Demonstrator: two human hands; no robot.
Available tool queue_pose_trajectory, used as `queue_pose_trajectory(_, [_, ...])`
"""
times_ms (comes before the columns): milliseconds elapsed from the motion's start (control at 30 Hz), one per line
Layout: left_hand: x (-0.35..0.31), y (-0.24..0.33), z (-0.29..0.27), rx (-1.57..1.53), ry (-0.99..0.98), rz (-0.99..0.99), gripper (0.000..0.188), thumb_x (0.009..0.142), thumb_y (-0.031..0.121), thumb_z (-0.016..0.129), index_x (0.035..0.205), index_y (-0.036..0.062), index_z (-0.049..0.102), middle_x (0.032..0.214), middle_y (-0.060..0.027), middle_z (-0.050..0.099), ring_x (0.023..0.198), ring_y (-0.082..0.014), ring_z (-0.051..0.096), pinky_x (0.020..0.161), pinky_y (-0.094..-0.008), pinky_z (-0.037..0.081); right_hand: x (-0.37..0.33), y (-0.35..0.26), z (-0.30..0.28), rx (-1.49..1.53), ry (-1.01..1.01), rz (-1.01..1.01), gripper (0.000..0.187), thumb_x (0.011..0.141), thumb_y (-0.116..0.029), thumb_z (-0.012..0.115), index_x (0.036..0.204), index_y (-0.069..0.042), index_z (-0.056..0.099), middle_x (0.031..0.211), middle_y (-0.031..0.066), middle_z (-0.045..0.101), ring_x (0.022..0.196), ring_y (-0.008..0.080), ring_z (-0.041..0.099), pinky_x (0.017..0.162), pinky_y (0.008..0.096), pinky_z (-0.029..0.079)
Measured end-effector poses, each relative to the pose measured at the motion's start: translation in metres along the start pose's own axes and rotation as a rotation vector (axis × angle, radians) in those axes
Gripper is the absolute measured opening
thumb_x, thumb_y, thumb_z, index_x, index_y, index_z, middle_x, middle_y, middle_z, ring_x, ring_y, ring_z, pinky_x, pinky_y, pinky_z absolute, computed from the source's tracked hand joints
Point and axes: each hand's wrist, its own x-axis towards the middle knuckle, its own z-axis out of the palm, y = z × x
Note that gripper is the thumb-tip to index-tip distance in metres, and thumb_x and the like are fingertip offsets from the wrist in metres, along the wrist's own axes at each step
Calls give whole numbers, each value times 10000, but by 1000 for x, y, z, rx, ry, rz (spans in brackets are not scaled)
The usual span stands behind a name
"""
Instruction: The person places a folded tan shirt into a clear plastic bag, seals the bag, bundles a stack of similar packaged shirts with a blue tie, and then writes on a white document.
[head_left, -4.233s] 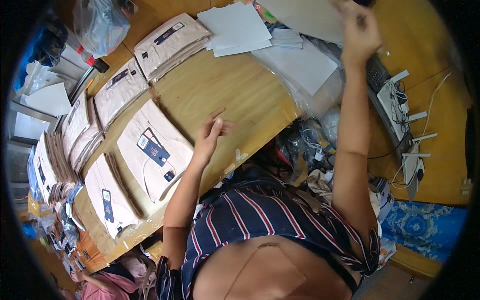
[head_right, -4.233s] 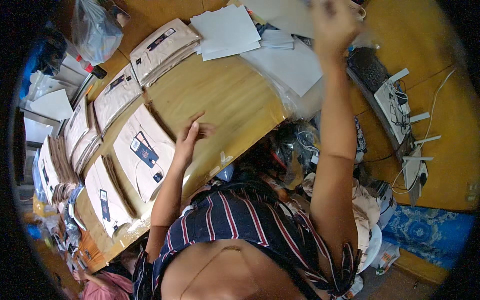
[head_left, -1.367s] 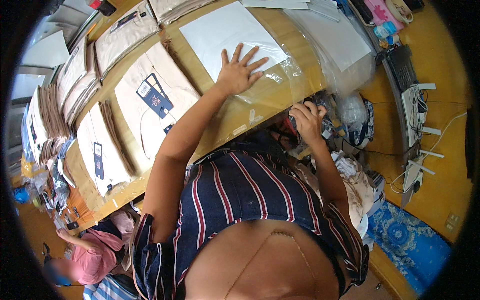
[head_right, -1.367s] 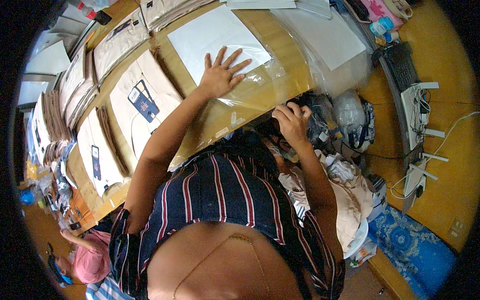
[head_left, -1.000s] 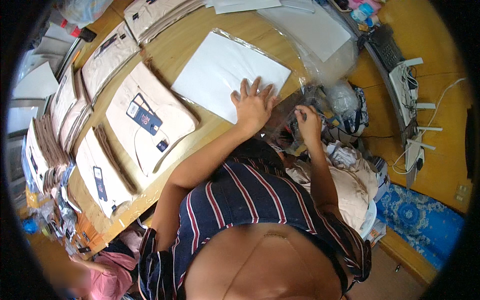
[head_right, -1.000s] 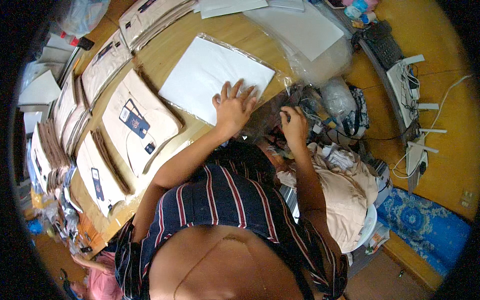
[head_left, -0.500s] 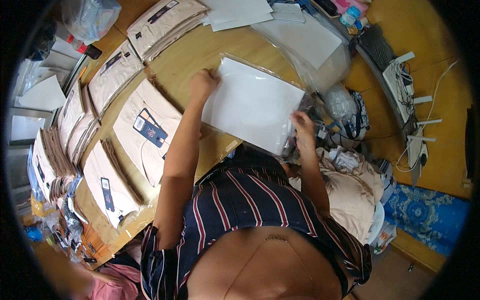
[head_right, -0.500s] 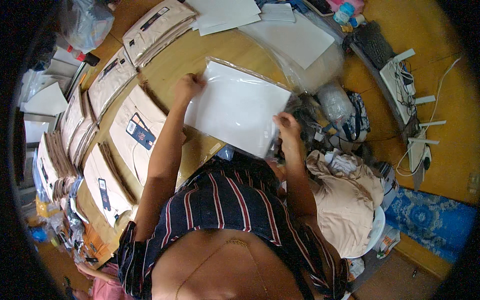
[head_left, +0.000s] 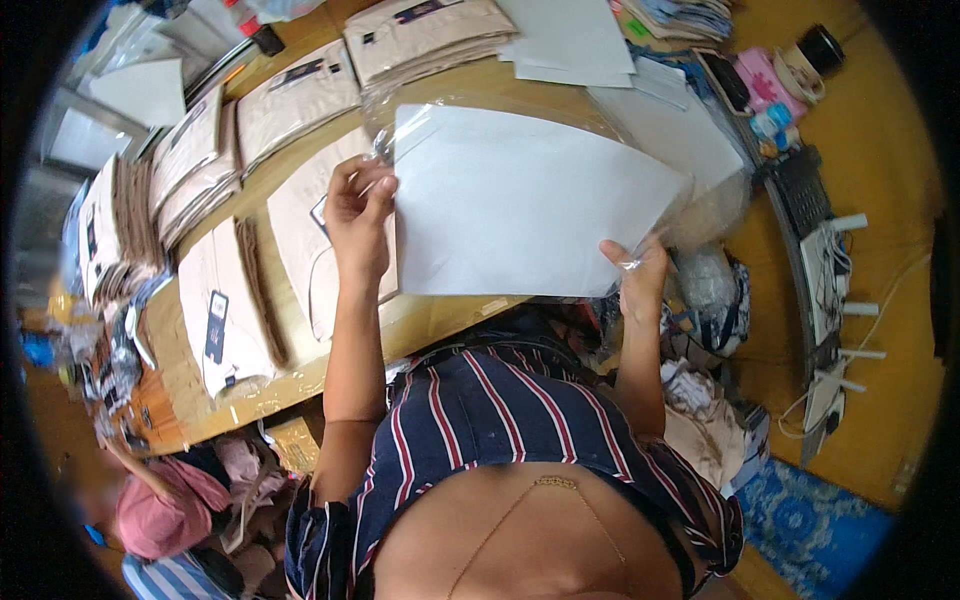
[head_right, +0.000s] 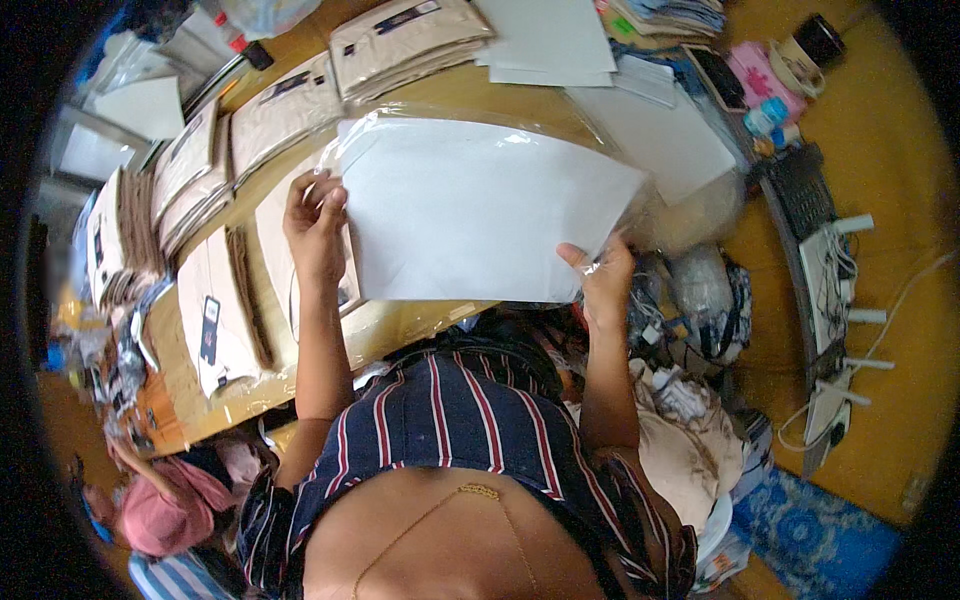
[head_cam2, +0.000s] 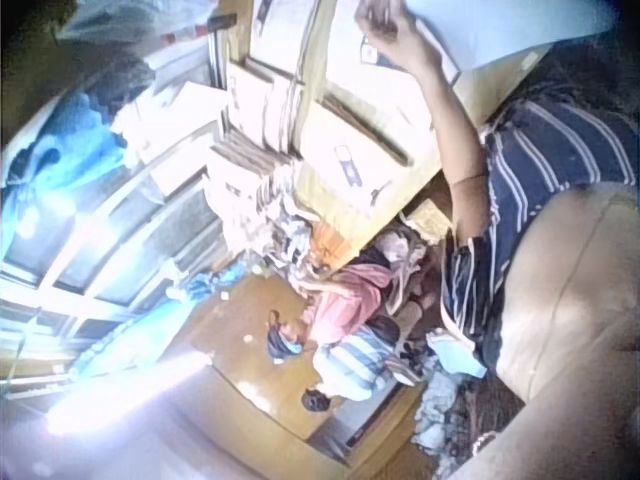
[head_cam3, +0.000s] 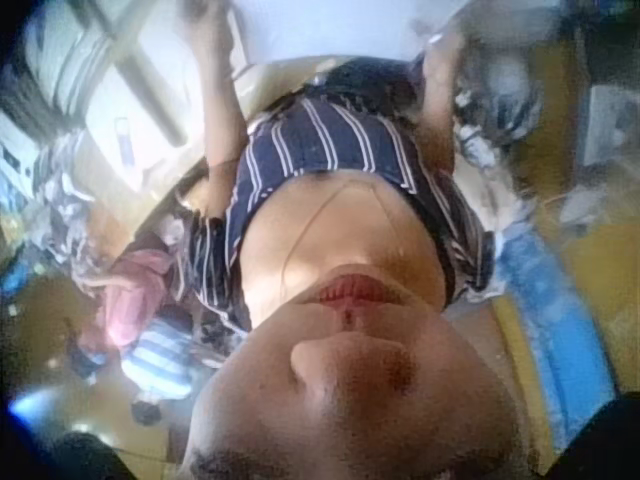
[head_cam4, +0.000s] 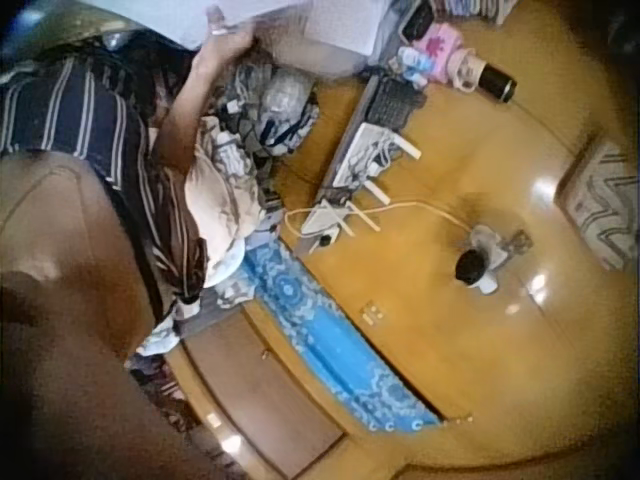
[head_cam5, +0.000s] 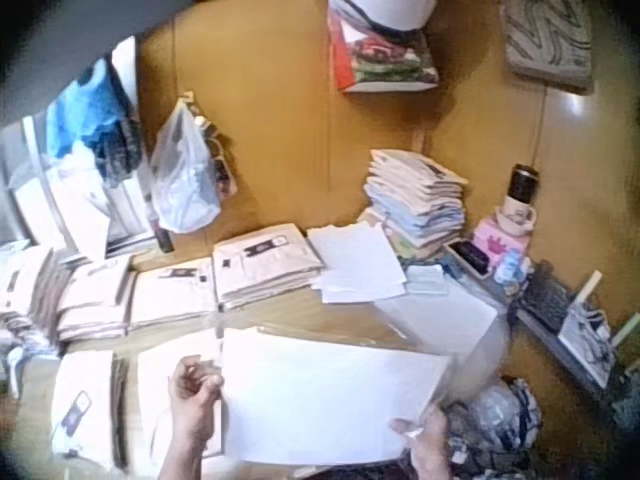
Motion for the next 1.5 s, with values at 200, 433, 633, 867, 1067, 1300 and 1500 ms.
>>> queue_pose_trajectory(200, [-33,16,-66,89,317,259,178,722,0,586,831,72,466,762,5,494,649,-54,446,564,-166,372,18,3,58,240,-344,103,403,633,76,644,982,-15,463,914,67,572,767,128,549,717,237,441])
queue_pose_trajectory(433, [-78,18,-129,379,778,196,92,797,18,475,882,21,442,764,-36,481,544,-50,439,380,-169,393,48,34,84,84,-343,232,206,640,-64,687,804,-1,580,767,48,593,666,112,520,638,242,418])
queue_pose_trajectory(633, [-133,-1,-178,879,918,77,171,778,68,508,929,9,451,741,-63,488,492,-84,437,406,-213,378,168,59,-57,-31,6,52,455,702,-180,650,1043,60,466,974,138,536,838,217,525,737,321,423])
queue_pose_trajectory(867, [-111,18,-130,1631,685,200,449,650,127,651,1057,58,477,999,-166,465,975,-330,415,829,-395,338,107,8,-1,-1113,185,-481,656,759,-178,577,1277,-75,189,872,154,500,825,259,525,720,338,443])
queue_pose_trajectory(1067, [32,-46,-93,1195,-109,368,207,669,93,620,867,47,578,1024,-147,499,983,-306,437,836,-356,360,-29,-7,115,-897,-599,-406,818,638,-349,668,1282,-155,203,1078,207,430,874,345,503,698,422,431])
queue_pose_trajectory(1300, [99,-61,-76,1003,-603,61,190,689,14,563,852,76,638,884,-93,605,834,-254,555,744,-295,438,7,44,107,-472,-524,-31,490,718,6,553,1142,-118,341,745,59,523,653,144,537,597,281,435])
queue_pose_trajectory(1500, [83,53,-80,775,-688,278,353,686,-13,558,1028,78,559,966,-42,594,886,-159,547,727,-289,439,63,-15,109,-93,-650,-76,61,773,-11,489,768,-14,549,691,34,537,592,103,514,559,227,445])
